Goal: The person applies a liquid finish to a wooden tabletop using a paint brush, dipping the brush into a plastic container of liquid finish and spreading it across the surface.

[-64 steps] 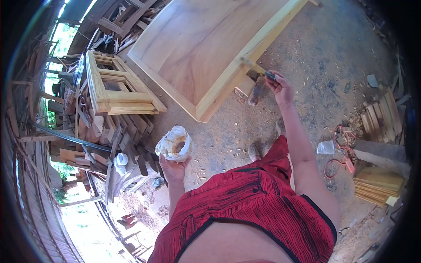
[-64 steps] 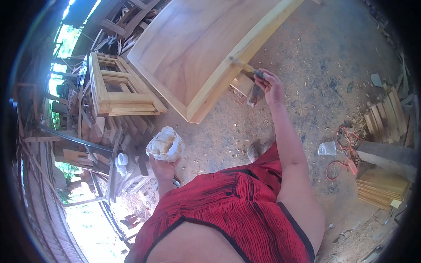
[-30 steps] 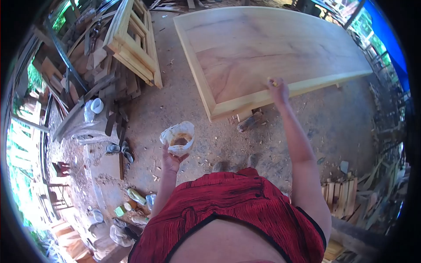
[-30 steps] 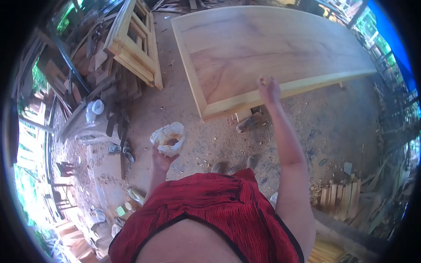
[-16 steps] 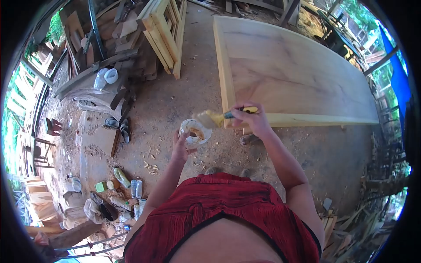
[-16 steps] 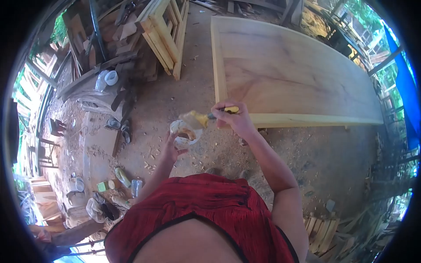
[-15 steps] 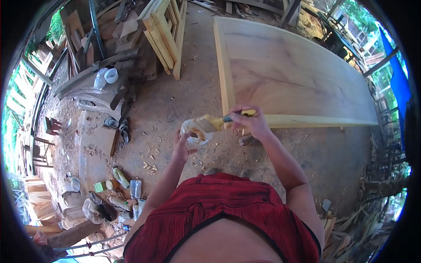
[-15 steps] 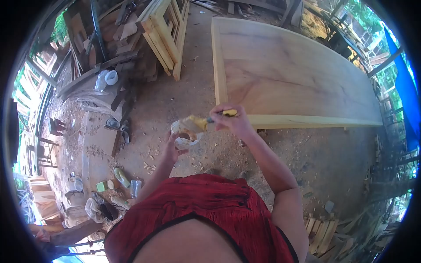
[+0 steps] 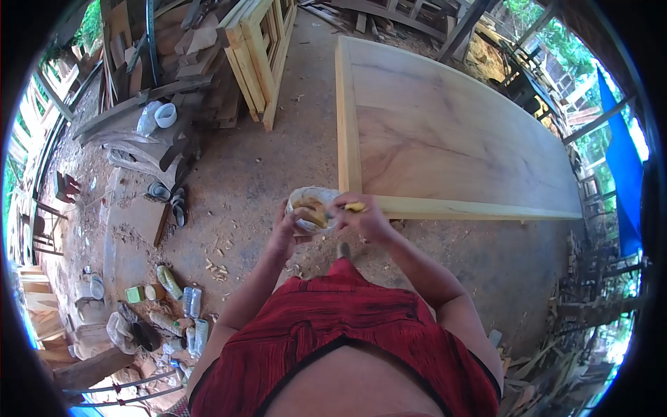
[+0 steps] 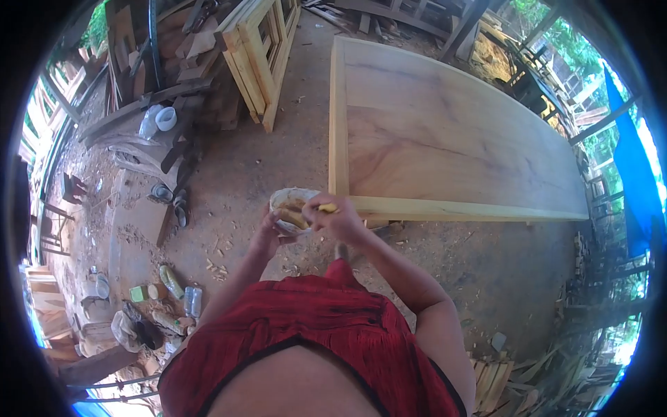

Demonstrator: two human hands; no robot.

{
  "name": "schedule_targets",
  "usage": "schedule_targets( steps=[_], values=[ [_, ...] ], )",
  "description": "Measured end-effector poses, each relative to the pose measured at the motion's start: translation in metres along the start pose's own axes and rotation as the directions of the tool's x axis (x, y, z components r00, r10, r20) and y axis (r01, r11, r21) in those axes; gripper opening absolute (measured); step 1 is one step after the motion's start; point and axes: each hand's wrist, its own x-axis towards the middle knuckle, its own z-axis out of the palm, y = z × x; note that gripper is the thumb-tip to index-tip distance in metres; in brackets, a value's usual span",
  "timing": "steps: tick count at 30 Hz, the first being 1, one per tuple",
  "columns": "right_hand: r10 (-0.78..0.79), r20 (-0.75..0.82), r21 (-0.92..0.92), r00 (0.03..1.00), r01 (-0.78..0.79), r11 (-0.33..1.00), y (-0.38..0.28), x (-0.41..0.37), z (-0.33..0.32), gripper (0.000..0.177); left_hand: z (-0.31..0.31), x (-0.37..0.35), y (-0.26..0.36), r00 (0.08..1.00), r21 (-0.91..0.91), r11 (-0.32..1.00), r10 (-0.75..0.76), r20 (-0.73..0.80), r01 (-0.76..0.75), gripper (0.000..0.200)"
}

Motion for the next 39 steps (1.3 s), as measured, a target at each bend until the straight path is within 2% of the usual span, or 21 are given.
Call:
schedule_targets(
  steps=[4, 8, 10, 13, 16, 18, 20, 22, 23, 24, 25, 26, 28, 30, 32, 33, 35, 36, 37, 38, 39],
  values=[
    [-0.092, -0.254, 0.048, 0.963, 0.108, 0.993, -0.04, 0.013, -0.066, 0.01, -0.01, 0.008, 0.002, 0.991, -0.042, 0.998, 0.041, -0.129, -0.047, 0.091],
    [-0.069, -0.224, -0.047, 0.972, 0.06, 0.997, -0.036, 0.036, -0.129, 0.011, -0.014, 0.017, -0.004, 0.964, -0.08, 0.995, 0.043, -0.261, -0.066, 0.088],
    [0.149, -0.101, -0.098, 0.984, -0.158, 0.982, -0.026, 0.047, -0.136, 0.009, -0.009, 0.024, -0.005, 0.964, -0.09, 0.993, 0.055, -0.26, -0.081, 0.083],
    [0.231, -0.028, -0.003, 0.972, -0.232, 0.973, 0.006, 0.071, -0.157, 0.01, -0.005, 0.043, -0.012, 0.937, -0.149, 0.986, 0.017, -0.348, -0.073, 0.077],
    [0.224, -0.141, 0.032, 0.964, -0.222, 0.975, 0.018, 0.096, -0.207, 0.012, 0.002, 0.056, -0.014, 0.94, -0.223, 0.971, 0.005, -0.342, -0.087, 0.072],
    [0.136, -0.35, 0.002, 0.927, -0.145, 0.989, 0.017, 0.113, -0.258, 0.014, 0.009, 0.06, -0.013, 0.913, -0.233, 0.963, 0.028, -0.407, -0.133, 0.069],
    [0.041, -0.502, -0.104, 0.864, -0.107, 0.989, 0.025, 0.131, -0.327, 0.015, 0.006, 0.064, -0.016, 0.919, -0.241, 0.963, 0.019, -0.395, -0.123, 0.068],
    [-0.103, -0.605, -0.258, 0.79, -0.073, 0.963, 0.024, 0.143, -0.383, 0.017, 0.005, 0.067, -0.02, 0.921, -0.25, 0.961, 0.013, -0.39, -0.119, 0.068],
    [-0.095, -0.6, -0.255, 0.794, -0.077, 0.964, 0.034, 0.154, -0.412, 0.017, 0.005, 0.068, -0.021, 0.906, -0.246, 0.96, 0.017, -0.423, -0.132, 0.068],
    [-0.319, -0.6, -0.544, 0.733, -0.082, 0.835, 0.052, 0.166, -0.441, 0.017, 0.007, 0.068, -0.022, 0.89, -0.24, 0.96, 0.021, -0.455, -0.146, 0.069],
    [-0.532, -0.522, -0.776, 0.667, -0.113, 0.621, 0.063, 0.175, -0.456, 0.017, 0.01, 0.069, -0.023, 0.887, -0.239, 0.96, 0.021, -0.462, -0.147, 0.069],
    [-0.531, -0.519, -0.775, 0.67, -0.107, 0.623, 0.066, 0.177, -0.452, 0.017, 0.014, 0.068, -0.022, 0.88, -0.208, 0.967, 0.034, -0.474, -0.149, 0.07],
    [-0.571, -0.491, -0.871, 0.658, -0.365, 0.328, 0.074, 0.179, -0.421, 0.015, 0.02, 0.069, -0.018, 0.867, -0.172, 0.972, 0.057, -0.496, -0.162, 0.074],
    [-0.61, -0.287, -0.951, 0.739, -0.145, 0.273, 0.074, 0.179, -0.377, 0.013, 0.025, 0.07, -0.015, 0.865, -0.167, 0.971, 0.069, -0.498, -0.173, 0.073],
    [-0.485, -0.174, -0.902, 0.857, 0.059, 0.427, 0.052, 0.171, -0.314, 0.017, 0.025, 0.073, -0.013, 0.854, -0.159, 0.972, 0.07, -0.516, -0.176, 0.073],
    [-0.534, -0.073, -0.86, 0.842, 0.219, 0.462, 0.046, 0.166, -0.287, 0.013, 0.026, 0.074, -0.012, 0.85, -0.153, 0.973, 0.066, -0.522, -0.17, 0.073],
    [-0.514, 0.124, -0.736, 0.849, 0.426, 0.526, 0.022, 0.154, -0.241, 0.011, 0.027, 0.078, -0.011, 0.838, -0.163, 0.969, 0.071, -0.541, -0.188, 0.073],
    [-0.475, 0.208, -0.584, 0.855, 0.498, 0.641, 0.021, 0.151, -0.225, 0.01, 0.028, 0.08, -0.009, 0.829, -0.175, 0.963, 0.076, -0.554, -0.205, 0.074],
    [-0.446, 0.297, -0.41, 0.844, 0.535, 0.739, 0.02, 0.153, -0.217, 0.01, 0.031, 0.082, -0.007, 0.825, -0.172, 0.962, 0.082, -0.559, -0.212, 0.074],
    [-0.451, 0.303, -0.404, 0.839, 0.542, 0.737, 0.017, 0.159, -0.216, 0.01, 0.035, 0.083, -0.005, 0.818, -0.173, 0.96, 0.084, -0.569, -0.219, 0.074],
    [-0.213, 0.344, -0.261, 0.915, 0.311, 0.914, 0.015, 0.167, -0.217, 0.012, 0.038, 0.084, -0.003, 0.81, -0.175, 0.958, 0.086, -0.581, -0.228, 0.075]
  ],
)
